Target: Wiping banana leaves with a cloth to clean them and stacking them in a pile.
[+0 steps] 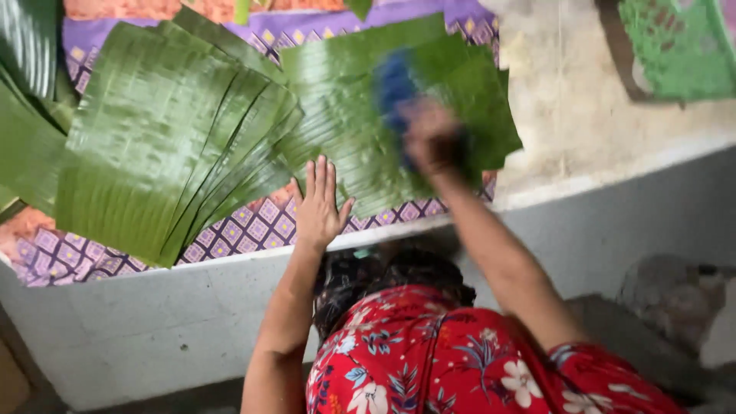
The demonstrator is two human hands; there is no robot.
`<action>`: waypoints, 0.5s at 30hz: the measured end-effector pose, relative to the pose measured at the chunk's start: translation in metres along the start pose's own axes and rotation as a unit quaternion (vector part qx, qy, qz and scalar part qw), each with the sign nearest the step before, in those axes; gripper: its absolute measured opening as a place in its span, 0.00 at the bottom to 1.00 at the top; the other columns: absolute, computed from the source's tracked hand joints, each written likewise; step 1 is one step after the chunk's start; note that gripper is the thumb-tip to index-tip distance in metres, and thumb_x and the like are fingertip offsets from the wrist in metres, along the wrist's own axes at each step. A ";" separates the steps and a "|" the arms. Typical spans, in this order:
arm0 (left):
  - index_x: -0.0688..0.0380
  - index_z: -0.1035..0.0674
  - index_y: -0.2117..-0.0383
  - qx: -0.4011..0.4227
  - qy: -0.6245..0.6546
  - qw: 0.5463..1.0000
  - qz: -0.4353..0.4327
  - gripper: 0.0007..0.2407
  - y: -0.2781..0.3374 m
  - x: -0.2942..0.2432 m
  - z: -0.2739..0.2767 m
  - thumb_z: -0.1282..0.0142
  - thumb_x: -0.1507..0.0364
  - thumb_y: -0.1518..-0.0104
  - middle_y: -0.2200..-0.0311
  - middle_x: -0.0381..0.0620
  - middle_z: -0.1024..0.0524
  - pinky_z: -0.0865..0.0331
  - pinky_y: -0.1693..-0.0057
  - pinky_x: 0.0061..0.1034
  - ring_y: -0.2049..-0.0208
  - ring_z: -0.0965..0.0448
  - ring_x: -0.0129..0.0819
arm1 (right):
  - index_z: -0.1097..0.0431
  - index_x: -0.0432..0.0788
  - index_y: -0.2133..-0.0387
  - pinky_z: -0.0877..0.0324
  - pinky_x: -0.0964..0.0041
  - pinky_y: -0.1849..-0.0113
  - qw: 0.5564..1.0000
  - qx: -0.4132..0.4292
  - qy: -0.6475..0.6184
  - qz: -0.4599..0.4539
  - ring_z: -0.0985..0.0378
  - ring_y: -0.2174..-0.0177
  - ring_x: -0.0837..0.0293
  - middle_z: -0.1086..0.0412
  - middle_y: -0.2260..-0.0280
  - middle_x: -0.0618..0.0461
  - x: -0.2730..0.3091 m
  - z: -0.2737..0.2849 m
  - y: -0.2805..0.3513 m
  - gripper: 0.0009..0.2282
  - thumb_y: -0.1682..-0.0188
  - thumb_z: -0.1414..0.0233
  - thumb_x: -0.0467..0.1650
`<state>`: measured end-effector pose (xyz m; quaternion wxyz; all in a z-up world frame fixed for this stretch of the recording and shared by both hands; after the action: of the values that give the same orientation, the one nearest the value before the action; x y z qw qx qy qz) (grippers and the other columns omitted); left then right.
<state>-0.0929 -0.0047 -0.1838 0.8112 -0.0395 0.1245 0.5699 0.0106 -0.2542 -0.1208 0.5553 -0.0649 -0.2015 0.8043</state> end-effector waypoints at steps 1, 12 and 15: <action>0.60 0.44 0.28 0.002 -0.001 1.000 0.008 0.34 -0.001 0.001 -0.002 0.59 0.49 0.35 0.25 0.50 0.55 0.54 0.30 0.60 0.25 0.57 0.48 | 0.23 0.52 0.50 0.29 0.58 0.71 1.000 0.002 -0.006 0.005 0.21 0.66 0.50 0.23 0.56 0.47 -0.039 -0.027 0.014 0.19 0.58 0.42 0.27; 0.58 0.41 0.29 -0.069 0.053 0.992 0.089 0.34 -0.007 -0.009 0.034 0.46 0.53 0.37 0.26 0.54 0.53 0.51 0.31 0.65 0.26 0.54 0.57 | 0.35 0.45 0.73 0.34 0.63 0.77 0.903 0.045 -0.230 -0.360 0.31 0.77 0.61 0.33 0.75 0.56 -0.038 0.060 -0.041 0.07 0.60 0.42 0.26; 0.60 0.40 0.30 0.028 0.038 0.994 0.101 0.41 -0.009 -0.010 0.006 0.36 0.53 0.49 0.26 0.55 0.55 0.57 0.30 0.65 0.26 0.55 0.55 | 0.25 0.41 0.63 0.36 0.43 0.49 0.956 -0.092 -0.273 -0.047 0.25 0.61 0.41 0.28 0.65 0.43 0.091 -0.055 0.040 0.13 0.63 0.40 0.24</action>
<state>-0.0866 -0.0158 -0.1761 0.7451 -0.0257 0.1749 0.6431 -0.0398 -0.1691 -0.1760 0.5079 0.1157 -0.4213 0.7424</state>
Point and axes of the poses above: each hand's wrist, its own y-axis away from the middle knuckle, its own z-axis out of the back of the hand, x = y × z, the point moved 5 cm from there along -y, towards the middle knuckle
